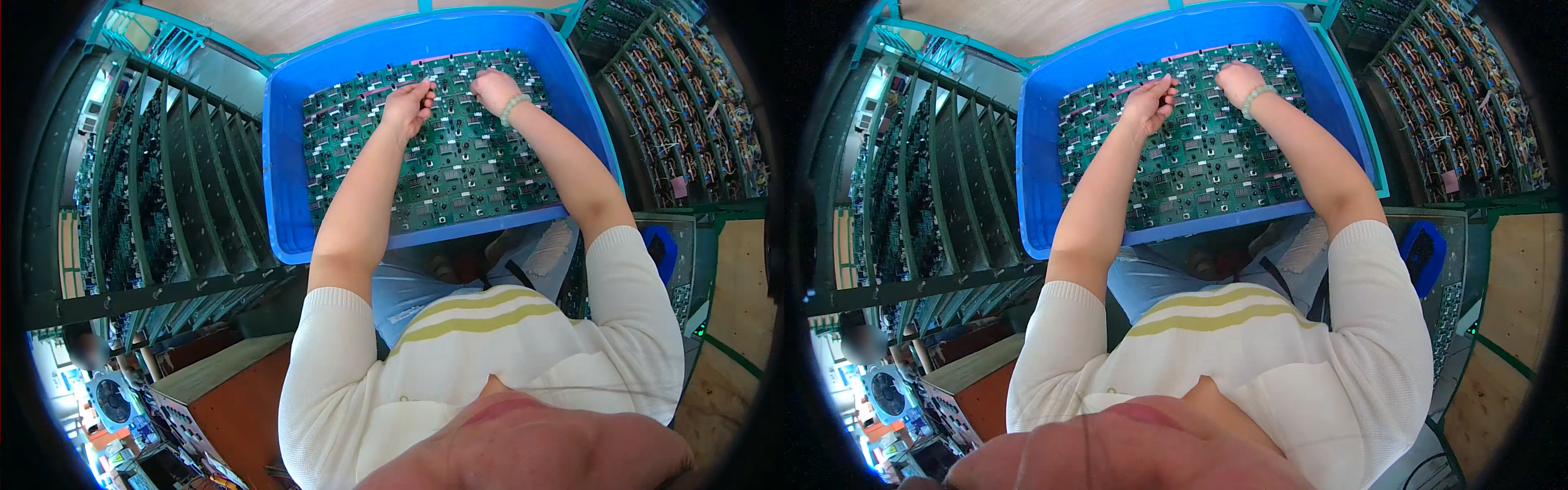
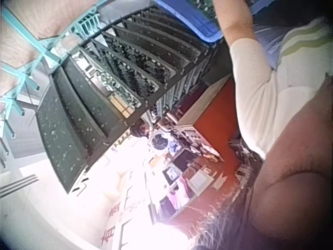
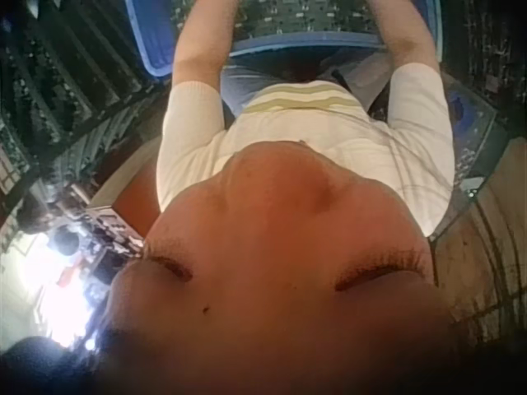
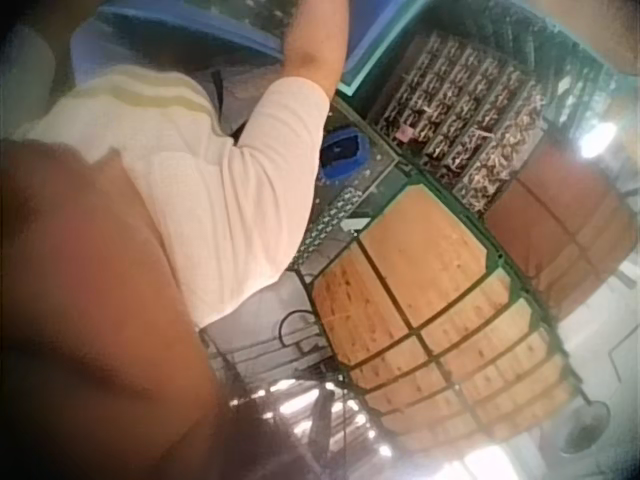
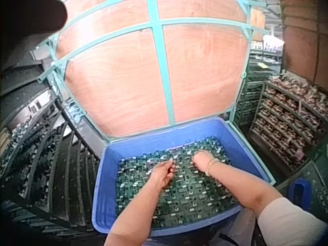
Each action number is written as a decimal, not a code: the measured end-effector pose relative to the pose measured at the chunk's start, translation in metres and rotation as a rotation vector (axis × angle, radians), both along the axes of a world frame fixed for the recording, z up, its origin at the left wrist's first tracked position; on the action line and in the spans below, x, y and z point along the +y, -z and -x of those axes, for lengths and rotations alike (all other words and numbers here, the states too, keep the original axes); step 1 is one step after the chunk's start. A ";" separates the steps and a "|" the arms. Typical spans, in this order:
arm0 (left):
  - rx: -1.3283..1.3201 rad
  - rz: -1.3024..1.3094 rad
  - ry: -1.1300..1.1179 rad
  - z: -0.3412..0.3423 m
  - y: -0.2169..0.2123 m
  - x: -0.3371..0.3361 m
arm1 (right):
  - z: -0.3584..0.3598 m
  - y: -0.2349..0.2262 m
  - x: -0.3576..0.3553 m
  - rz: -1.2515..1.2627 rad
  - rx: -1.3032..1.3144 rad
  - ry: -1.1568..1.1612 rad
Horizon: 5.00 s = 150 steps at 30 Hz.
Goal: The person takes small electronic components and attaches them onto circuit boards arranged inside a blue bin by hand.
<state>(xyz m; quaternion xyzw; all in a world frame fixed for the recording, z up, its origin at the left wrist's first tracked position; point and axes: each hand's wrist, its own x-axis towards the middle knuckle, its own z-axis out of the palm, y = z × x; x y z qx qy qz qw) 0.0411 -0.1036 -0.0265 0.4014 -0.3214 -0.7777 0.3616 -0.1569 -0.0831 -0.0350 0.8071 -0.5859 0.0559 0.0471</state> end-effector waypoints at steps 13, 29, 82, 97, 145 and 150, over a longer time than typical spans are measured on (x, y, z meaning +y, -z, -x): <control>0.078 -0.044 0.014 -0.001 -0.002 -0.002 | -0.003 0.006 -0.005 -0.064 0.074 0.025; 0.083 -0.042 0.002 0.000 -0.004 0.002 | -0.006 -0.006 -0.003 -0.246 -0.093 0.246; -0.061 0.034 -0.048 0.000 -0.004 0.003 | -0.042 -0.010 -0.031 -0.280 -0.547 0.084; -0.022 0.040 -0.068 -0.010 0.008 -0.010 | -0.041 0.014 -0.025 -0.152 -0.475 0.117; -0.025 -0.116 0.090 -0.005 0.007 -0.001 | -0.046 -0.029 -0.018 -0.414 -0.954 -0.106; 0.150 -0.194 0.087 -0.011 0.013 -0.006 | -0.047 -0.044 -0.012 -0.355 -0.679 -0.138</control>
